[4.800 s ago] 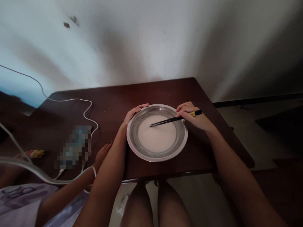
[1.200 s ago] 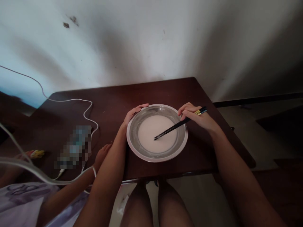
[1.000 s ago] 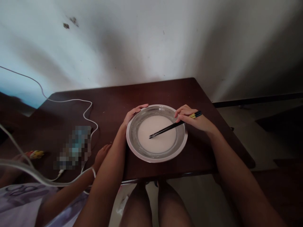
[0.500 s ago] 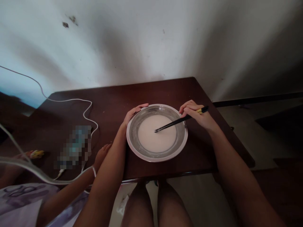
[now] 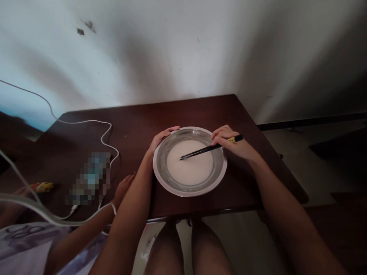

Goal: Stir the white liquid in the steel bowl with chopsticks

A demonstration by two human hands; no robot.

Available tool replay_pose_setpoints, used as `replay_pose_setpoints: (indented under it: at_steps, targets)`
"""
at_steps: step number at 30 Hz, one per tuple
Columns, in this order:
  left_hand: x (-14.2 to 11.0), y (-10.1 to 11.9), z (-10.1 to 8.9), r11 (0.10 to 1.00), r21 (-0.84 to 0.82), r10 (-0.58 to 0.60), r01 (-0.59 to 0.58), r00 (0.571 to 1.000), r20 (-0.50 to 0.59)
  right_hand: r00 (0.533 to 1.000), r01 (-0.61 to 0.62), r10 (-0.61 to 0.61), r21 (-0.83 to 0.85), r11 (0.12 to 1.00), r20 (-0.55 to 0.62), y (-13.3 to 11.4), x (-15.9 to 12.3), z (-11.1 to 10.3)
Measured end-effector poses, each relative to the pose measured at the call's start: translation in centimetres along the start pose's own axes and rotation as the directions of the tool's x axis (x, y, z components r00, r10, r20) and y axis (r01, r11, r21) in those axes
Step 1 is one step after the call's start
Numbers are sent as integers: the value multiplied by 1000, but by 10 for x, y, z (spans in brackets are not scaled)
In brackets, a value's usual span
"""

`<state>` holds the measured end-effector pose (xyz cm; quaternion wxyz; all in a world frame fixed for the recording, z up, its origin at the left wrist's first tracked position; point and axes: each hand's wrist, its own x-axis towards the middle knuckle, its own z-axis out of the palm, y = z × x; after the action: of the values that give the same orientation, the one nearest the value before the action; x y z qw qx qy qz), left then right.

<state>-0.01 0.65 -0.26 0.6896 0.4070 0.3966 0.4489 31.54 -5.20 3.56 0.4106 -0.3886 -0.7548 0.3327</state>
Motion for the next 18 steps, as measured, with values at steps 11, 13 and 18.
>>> replay_pose_setpoints:
  at_steps: [11, 13, 18]
  targets:
    - [-2, 1, 1, 1000, -29, -5, 5, 1000, -3, 1000, -4, 5, 81, 997, -11, -6, -4, -12]
    - [-2, 2, 2, 1000, -30, -7, 7, 1000, 0, 998, -9, 6, 50, 999, 61, -8, -4, -9]
    - [-2, 2, 3, 1000, -22, -4, 4, 1000, -8, 996, 25, -24, -7, 1000, 86, -3, -1, 2]
